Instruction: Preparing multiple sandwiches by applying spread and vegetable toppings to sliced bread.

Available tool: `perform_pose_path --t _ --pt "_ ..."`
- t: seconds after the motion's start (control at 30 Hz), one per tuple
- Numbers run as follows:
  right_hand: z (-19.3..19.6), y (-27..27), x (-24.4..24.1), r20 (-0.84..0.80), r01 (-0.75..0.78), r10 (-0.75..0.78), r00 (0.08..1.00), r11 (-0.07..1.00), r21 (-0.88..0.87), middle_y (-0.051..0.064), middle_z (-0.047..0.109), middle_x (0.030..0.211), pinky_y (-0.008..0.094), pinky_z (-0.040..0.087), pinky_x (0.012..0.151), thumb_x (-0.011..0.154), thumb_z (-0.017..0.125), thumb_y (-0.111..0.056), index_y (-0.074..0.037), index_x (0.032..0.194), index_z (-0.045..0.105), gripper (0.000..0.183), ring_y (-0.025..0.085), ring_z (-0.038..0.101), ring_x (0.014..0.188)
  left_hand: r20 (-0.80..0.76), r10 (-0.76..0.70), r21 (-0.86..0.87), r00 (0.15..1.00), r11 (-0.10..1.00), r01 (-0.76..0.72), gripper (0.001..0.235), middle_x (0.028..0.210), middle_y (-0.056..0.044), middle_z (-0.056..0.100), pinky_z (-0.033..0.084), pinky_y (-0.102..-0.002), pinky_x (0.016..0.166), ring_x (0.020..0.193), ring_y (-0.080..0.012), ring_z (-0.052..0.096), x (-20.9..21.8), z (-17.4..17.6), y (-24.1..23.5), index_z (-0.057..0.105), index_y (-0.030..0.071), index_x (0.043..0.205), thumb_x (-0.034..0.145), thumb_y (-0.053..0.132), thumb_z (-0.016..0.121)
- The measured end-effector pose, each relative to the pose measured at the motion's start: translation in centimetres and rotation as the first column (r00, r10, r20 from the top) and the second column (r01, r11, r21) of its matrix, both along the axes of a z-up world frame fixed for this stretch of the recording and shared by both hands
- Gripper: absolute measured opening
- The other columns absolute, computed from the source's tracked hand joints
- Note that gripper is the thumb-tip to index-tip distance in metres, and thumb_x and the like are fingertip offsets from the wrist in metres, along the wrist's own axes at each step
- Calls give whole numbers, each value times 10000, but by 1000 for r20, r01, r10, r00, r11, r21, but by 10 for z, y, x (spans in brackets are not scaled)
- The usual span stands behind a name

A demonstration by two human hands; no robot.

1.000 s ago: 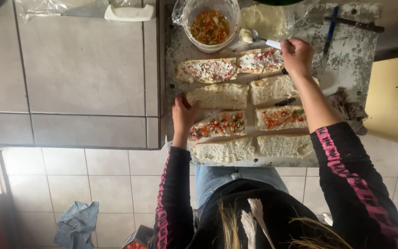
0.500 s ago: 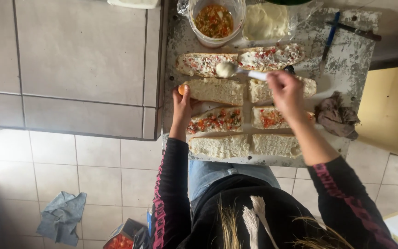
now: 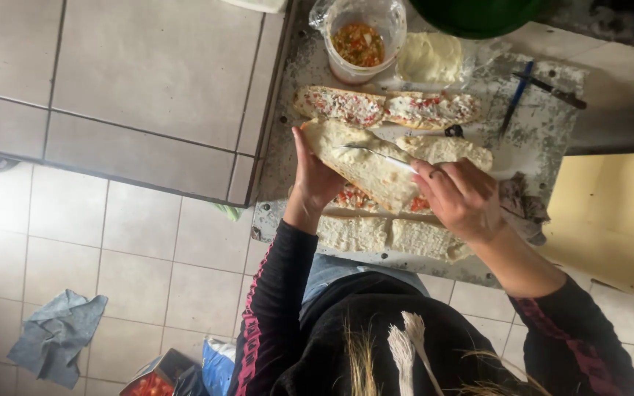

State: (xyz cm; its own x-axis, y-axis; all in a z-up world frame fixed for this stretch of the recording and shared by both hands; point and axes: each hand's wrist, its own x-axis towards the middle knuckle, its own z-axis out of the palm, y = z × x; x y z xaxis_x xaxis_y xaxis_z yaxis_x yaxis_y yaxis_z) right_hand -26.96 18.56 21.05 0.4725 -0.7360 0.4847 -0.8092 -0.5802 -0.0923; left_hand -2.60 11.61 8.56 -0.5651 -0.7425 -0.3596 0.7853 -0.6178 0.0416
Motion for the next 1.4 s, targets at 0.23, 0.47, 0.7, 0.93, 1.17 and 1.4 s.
perform_pose_path --t 0.23,0.47,0.7,0.93,1.17,1.4 --pt "20 10 -50 70 70 -66 995 996 -56 23 611 728 262 403 458 951 828 -206 -58 993 755 171 115 497 570 138 -93 -151 986 982 114 919 1350 -248 572 488 -597 1057 1233 -388 578 -30 50 6 305 151 1562 924 812 344" --pt "114 19 -48 209 157 -315 926 823 547 69 712 842 266 500 546 989 728 -135 -40 1061 767 126 110 662 631 350 -131 -212 927 953 215 855 1437 -155 521 533 -560 1048 1299 -357 567 -51 87 17 235 203 1589 922 711 405" --pt "61 -1 -88 327 106 -345 880 813 572 65 756 980 220 545 594 1086 688 -142 -36 1120 737 122 105 712 738 265 -214 -290 940 912 289 897 1474 -247 475 482 -583 1101 1332 -376 510 -61 81 27 287 28 1603 1011 692 405" --pt "67 -22 -87 194 105 -540 819 473 875 78 769 859 219 523 562 1004 696 -161 -45 1094 762 161 112 669 675 394 -130 -291 910 921 257 956 1460 -275 479 492 -580 1100 1338 -400 532 -62 73 23 286 39 1596 958 741 402" --pt "55 -1 -85 45 158 -519 853 340 927 71 772 838 300 590 528 1036 661 -193 -77 1061 774 163 155 678 605 443 -51 -227 895 959 167 951 1358 -196 546 554 -581 1013 1265 -326 588 -53 91 4 283 75 1540 874 746 393" --pt "39 31 -90 197 41 -448 872 468 883 47 798 850 233 574 552 959 705 -144 -55 1054 775 147 104 721 642 380 55 -266 923 962 52 937 1290 -205 564 556 -509 993 1168 -305 595 -38 44 -15 423 -2 1543 991 754 390"
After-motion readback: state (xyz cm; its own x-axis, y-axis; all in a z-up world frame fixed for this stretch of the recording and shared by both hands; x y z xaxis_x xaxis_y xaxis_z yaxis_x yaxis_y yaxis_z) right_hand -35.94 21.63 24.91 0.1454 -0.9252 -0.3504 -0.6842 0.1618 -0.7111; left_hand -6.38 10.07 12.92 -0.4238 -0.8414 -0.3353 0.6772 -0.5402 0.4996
